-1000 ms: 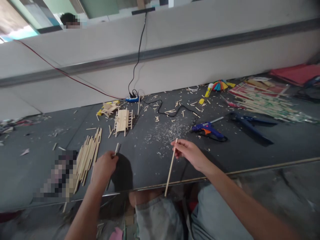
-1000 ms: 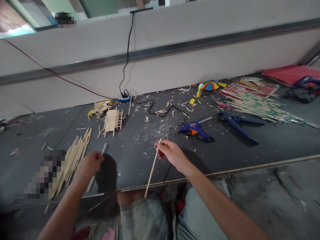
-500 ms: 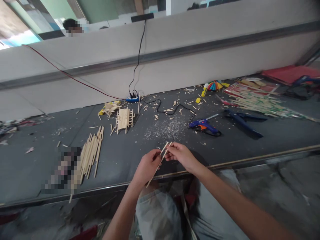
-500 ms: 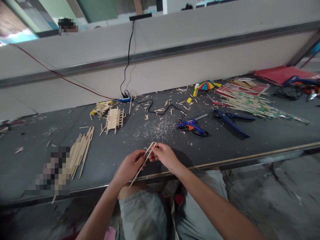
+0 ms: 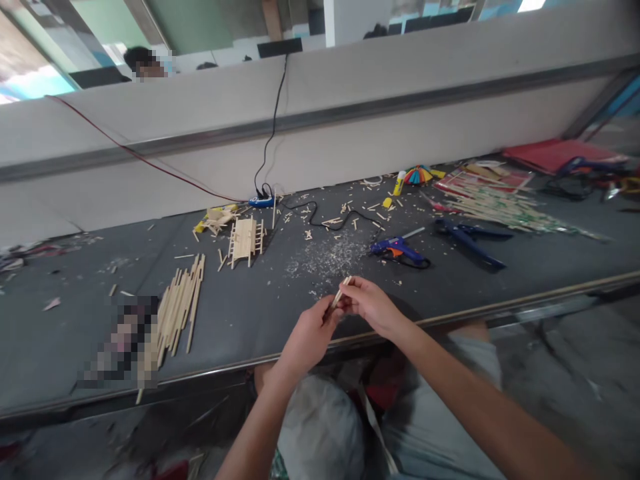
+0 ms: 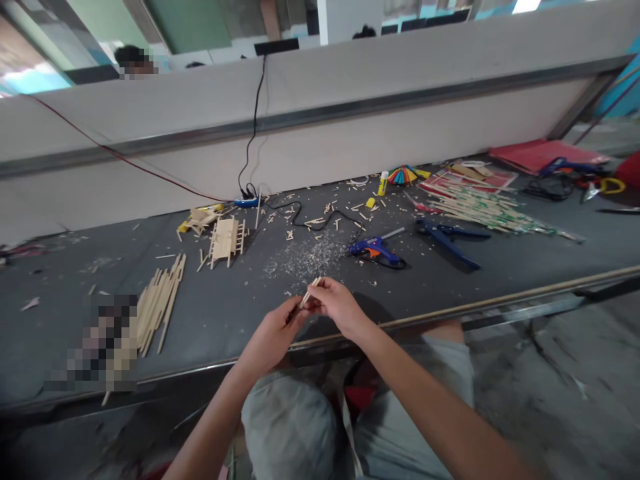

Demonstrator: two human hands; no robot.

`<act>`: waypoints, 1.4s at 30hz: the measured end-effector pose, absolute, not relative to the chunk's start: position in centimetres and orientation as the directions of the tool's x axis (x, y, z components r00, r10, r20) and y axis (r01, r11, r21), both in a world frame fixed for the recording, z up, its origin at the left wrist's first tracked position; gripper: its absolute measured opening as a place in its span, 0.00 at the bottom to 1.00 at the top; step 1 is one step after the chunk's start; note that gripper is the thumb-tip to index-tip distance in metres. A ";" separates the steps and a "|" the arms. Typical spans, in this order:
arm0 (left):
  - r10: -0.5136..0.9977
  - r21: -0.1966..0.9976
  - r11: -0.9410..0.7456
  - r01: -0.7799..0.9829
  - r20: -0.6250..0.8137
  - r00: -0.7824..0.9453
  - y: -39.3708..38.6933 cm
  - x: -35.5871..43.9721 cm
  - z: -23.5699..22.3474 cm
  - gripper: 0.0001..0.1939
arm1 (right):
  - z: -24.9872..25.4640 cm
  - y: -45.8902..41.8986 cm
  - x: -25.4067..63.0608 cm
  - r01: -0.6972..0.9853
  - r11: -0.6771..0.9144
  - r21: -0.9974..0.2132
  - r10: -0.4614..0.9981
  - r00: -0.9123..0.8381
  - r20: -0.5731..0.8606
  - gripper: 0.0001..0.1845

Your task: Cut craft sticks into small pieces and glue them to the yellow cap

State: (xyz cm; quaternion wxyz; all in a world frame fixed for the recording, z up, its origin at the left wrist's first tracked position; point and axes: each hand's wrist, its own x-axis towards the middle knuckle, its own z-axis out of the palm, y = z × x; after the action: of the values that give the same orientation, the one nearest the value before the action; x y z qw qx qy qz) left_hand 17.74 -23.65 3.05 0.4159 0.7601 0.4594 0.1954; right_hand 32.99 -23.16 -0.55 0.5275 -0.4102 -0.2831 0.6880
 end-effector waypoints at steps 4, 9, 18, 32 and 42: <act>0.841 0.744 -0.287 0.604 -0.106 0.530 -23.9 19.1 3.8 0.12 | -0.6 -23.6 34.2 -0.508 -0.256 -0.822 0.966 -0.095 -0.242 0.14; 0.848 0.687 -0.290 0.666 -0.139 0.512 -24.1 20.3 3.9 0.13 | -0.3 -24.2 35.7 -0.514 -0.235 -0.825 0.972 -0.130 -0.196 0.15; 0.848 0.759 -0.129 0.639 -0.250 0.468 -23.4 20.1 3.5 0.18 | -0.9 -24.1 36.8 -0.513 -0.192 -0.837 0.977 -0.024 -0.210 0.15; 0.992 0.258 0.107 0.960 -0.085 -0.088 -14.0 6.1 1.7 0.19 | -1.4 -22.9 40.9 -0.498 -0.191 -0.846 0.963 0.072 -0.260 0.16; 0.979 0.032 0.203 0.979 0.026 -0.204 -12.2 0.0 3.1 0.26 | -0.2 -22.5 42.4 -0.416 -0.227 -0.881 0.967 0.011 -0.255 0.14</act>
State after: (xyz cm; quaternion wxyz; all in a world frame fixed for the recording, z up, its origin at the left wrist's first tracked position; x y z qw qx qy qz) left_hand -0.02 -12.17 3.08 0.0003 0.6310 0.7755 0.0207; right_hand 42.37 -22.52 -0.19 0.5437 -0.4578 -0.3011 0.6357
